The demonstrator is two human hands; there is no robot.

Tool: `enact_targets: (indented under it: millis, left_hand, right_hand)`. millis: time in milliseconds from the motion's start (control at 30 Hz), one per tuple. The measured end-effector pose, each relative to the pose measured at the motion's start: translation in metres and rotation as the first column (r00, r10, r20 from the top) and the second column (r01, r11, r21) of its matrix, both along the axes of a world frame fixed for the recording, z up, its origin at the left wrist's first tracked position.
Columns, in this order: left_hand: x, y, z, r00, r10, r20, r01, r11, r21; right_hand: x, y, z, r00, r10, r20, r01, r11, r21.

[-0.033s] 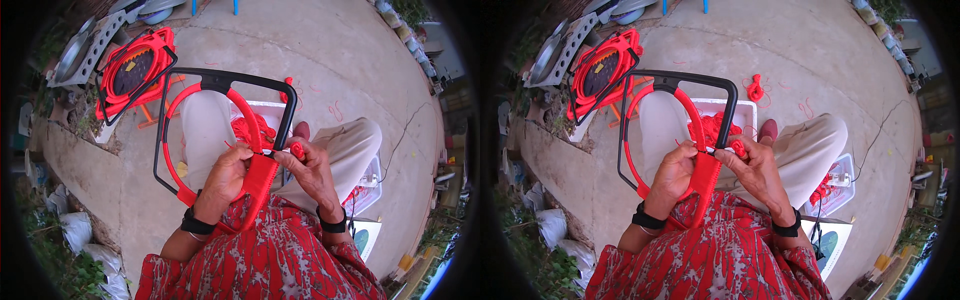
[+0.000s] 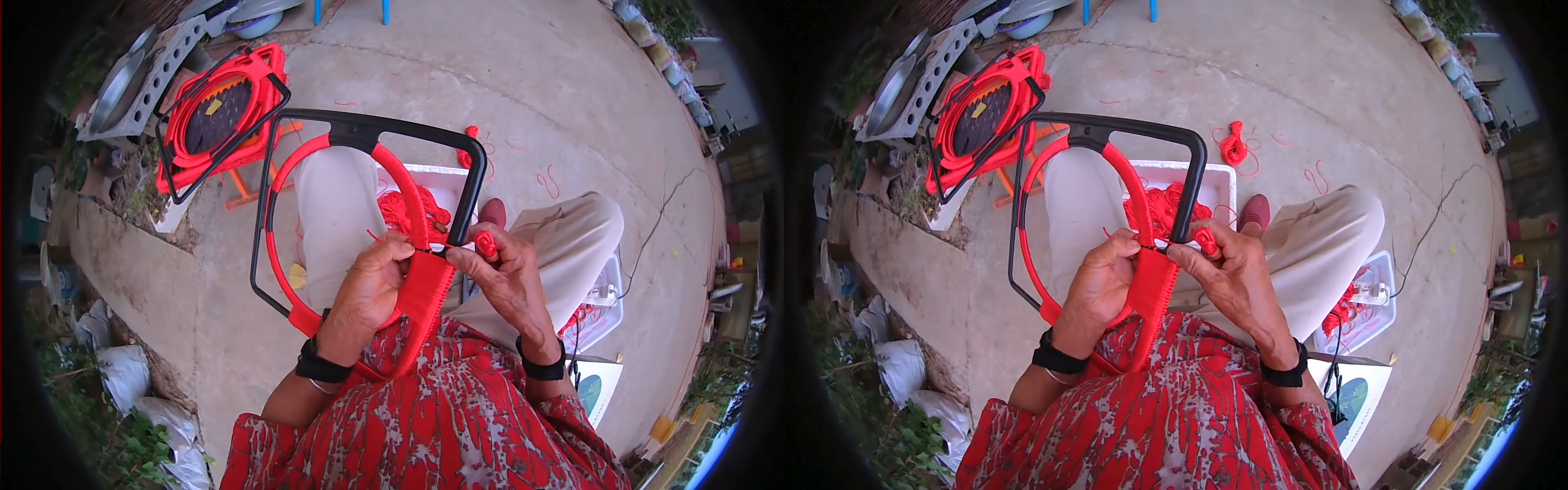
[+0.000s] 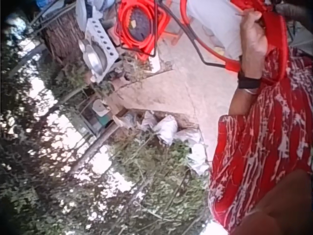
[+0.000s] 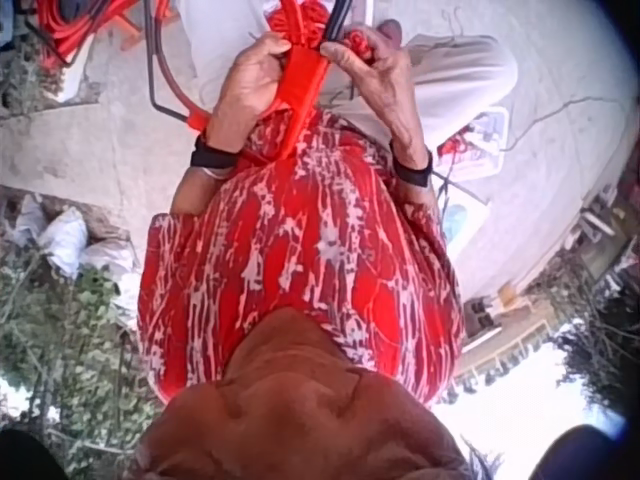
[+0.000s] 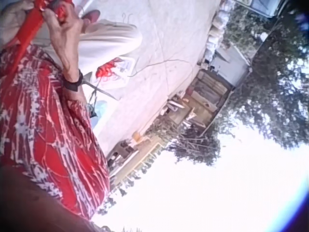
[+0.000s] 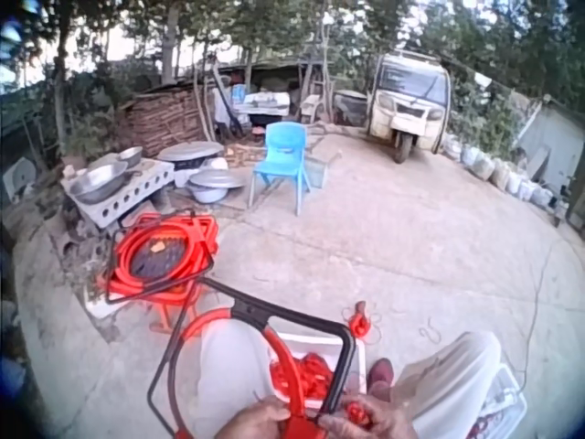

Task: The person is wrapping a red plastic furniture frame with red twine.

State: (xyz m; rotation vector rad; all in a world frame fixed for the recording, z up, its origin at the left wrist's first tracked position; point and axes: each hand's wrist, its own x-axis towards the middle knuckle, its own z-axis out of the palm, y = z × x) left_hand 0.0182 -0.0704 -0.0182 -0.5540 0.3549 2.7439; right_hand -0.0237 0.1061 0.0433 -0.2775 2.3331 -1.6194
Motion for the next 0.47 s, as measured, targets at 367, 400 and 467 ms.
enact_targets:
  millis: [367,400,467]
  left_hand:
    - [0.003,0.003,-0.018,1.0,0.014,0.013,-0.014,1.0,-0.014]
    - [0.004,0.003,-0.019,1.0,0.021,0.015,-0.02,1.0,-0.01]
    - [0.005,0.002,-0.019,1.0,0.013,-0.003,-0.013,1.0,-0.014]
  right_hand:
    - [0.011,-0.005,0.014,0.963,0.109,-0.245,-0.08,0.989,0.125]
    - [0.011,-0.003,0.014,0.957,0.14,-0.255,-0.102,0.982,0.157]
    - [0.01,0.0,0.013,0.949,0.176,-0.262,-0.127,0.973,0.192]
